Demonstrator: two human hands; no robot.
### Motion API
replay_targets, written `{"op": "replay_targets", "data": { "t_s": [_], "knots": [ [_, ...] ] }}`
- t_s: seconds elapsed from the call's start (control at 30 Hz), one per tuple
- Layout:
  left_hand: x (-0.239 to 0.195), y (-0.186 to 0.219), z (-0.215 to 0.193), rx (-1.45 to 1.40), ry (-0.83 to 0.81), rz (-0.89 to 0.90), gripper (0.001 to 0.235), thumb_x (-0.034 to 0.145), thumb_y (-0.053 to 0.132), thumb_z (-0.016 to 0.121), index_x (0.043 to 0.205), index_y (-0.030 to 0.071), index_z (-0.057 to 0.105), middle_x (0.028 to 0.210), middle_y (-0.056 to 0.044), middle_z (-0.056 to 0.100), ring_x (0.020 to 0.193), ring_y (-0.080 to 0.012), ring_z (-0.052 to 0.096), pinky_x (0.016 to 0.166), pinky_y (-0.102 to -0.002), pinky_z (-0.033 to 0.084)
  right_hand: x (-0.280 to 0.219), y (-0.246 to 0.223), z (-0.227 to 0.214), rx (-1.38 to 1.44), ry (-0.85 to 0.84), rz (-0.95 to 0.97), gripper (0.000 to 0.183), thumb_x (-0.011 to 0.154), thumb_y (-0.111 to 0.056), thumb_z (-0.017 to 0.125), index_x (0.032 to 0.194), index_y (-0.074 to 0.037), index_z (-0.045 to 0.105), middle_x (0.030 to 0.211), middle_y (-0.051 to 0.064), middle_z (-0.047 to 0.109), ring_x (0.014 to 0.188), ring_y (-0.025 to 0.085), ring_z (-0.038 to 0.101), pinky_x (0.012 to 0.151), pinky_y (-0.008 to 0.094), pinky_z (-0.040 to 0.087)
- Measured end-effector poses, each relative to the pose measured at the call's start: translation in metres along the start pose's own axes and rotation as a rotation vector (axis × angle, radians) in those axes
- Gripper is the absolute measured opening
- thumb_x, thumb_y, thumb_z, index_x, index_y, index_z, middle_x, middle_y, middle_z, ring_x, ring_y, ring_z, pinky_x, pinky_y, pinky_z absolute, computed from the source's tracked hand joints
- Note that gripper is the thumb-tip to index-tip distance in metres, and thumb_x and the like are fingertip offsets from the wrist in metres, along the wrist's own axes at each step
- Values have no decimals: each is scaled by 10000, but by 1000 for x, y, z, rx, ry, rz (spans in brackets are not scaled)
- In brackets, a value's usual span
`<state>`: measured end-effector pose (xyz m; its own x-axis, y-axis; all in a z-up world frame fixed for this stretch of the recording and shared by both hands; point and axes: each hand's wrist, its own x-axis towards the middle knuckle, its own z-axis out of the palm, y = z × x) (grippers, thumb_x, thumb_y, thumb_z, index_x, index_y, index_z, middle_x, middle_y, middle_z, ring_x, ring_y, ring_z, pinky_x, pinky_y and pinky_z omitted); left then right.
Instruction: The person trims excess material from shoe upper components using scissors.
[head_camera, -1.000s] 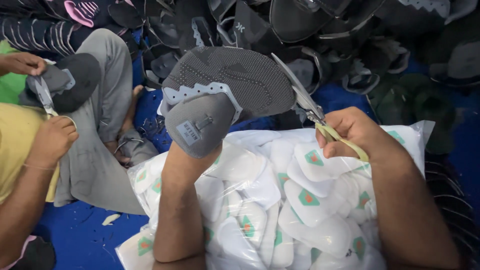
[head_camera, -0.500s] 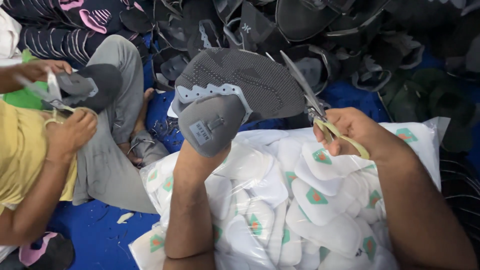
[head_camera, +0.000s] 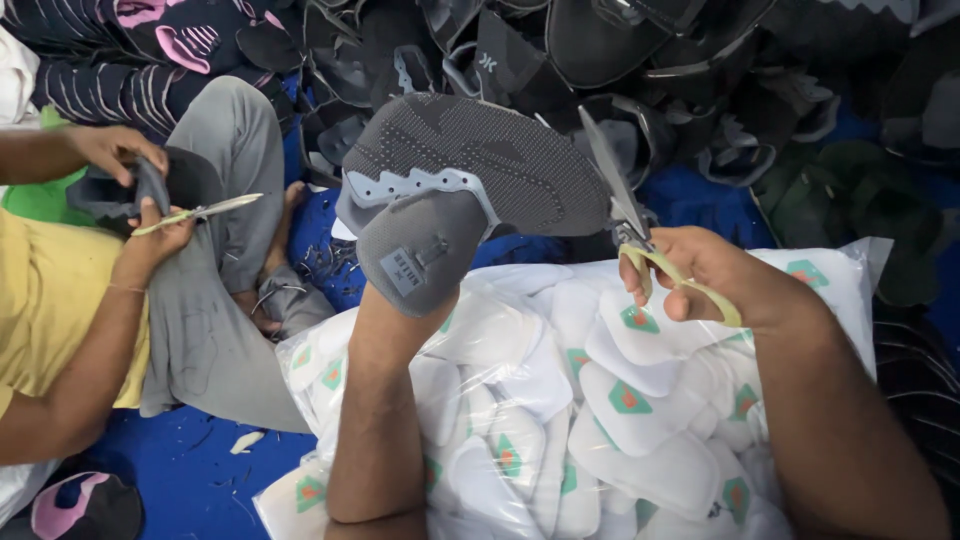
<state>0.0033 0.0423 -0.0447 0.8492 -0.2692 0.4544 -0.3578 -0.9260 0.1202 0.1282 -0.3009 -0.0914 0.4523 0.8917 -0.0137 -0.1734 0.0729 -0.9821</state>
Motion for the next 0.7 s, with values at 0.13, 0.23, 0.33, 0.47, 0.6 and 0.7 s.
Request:
{"op": "replay_targets", "data": {
  "t_s": [0.13, 0.23, 0.33, 0.47, 0.6, 0.7],
  "knots": [
    [-2, 0, 4, -26, -9, -36, 358, 808, -2, 672, 1158, 69, 694, 1134, -133, 689, 1119, -354, 644, 994, -468, 501, 2, -5, 3, -46, 25, -43, 811, 636, -755, 829, 1032, -66, 670, 998, 6, 637, 894, 94, 542, 792, 255, 426],
    [-2, 0, 5, -29, 23, -51, 337, 820, 1, 671, 1150, 68, 692, 1124, -141, 688, 1111, -362, 645, 990, -468, 508, 3, 0, 1, -84, 33, -105, 651, 729, -636, 844, 988, -63, 675, 961, -3, 630, 874, 77, 583, 751, 249, 491],
    [-7, -6, 14, -111, -17, -135, 306, 828, 1, 659, 1124, 73, 689, 1105, -140, 697, 1084, -363, 660, 942, -458, 530, 3, 13, -3, -86, 149, 19, 417, 771, -348, 901, 862, -3, 685, 788, 43, 684, 719, 96, 639, 631, 259, 526],
    [6, 5, 7, -175, -8, -198, 290, 813, 46, 696, 1103, 48, 693, 1091, -162, 695, 1038, -374, 658, 881, -456, 531, 10, 13, 5, -246, 347, 73, 223, 789, -161, 853, 787, 10, 710, 671, 40, 689, 568, 99, 619, 507, 245, 483],
    [23, 16, -3, -379, 29, -241, 189, 890, 111, 717, 1074, 68, 727, 997, -91, 735, 925, -263, 705, 819, -373, 544, 14, 7, 12, -125, 490, -18, 188, 811, -140, 826, 821, -17, 684, 686, 1, 655, 595, 65, 624, 533, 231, 514],
    [10, -4, 25, -966, -112, -463, 236, 942, 235, 733, 1031, 17, 722, 938, -41, 703, 864, -180, 651, 777, -329, 520, 17, 2, 22, -187, 567, 23, 177, 824, -133, 825, 817, -14, 694, 640, 4, 633, 567, 65, 588, 522, 233, 471]
  ]
}}
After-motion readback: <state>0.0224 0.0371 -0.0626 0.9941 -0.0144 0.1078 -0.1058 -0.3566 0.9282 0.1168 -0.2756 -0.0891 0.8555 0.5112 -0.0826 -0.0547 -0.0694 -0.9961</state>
